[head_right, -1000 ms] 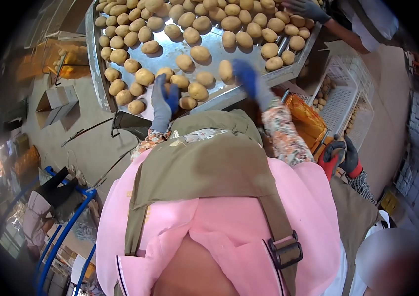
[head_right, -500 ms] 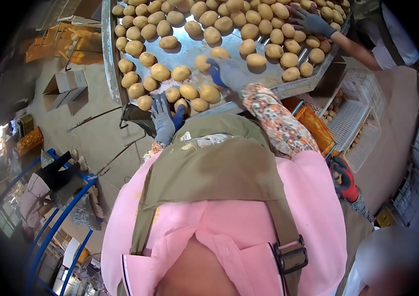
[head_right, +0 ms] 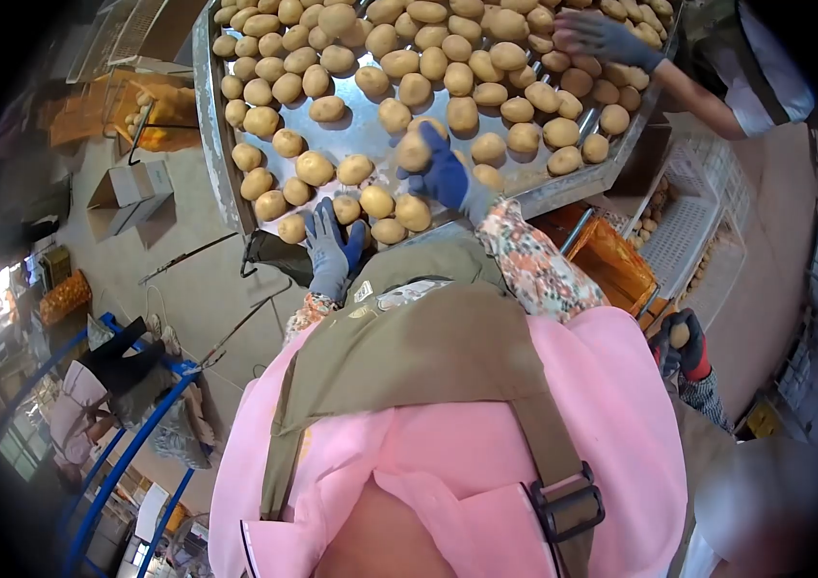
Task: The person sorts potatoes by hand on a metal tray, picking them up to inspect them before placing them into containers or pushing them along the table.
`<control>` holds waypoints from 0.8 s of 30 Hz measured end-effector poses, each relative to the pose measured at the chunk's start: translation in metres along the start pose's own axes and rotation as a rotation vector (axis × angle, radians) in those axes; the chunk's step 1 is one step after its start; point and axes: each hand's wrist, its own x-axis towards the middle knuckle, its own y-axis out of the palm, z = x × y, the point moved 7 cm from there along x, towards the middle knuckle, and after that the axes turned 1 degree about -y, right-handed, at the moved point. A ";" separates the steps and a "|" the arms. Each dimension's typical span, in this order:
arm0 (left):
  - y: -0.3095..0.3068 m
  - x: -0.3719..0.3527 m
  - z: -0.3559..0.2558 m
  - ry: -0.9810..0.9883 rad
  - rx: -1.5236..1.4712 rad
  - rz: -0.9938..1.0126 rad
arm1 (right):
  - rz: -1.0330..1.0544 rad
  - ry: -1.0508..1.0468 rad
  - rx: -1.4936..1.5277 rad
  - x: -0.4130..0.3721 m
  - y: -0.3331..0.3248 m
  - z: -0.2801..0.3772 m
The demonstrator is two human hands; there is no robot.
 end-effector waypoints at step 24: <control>-0.130 -0.042 -0.238 0.769 -0.677 0.002 | 0.038 -0.539 0.464 -0.117 -0.012 0.013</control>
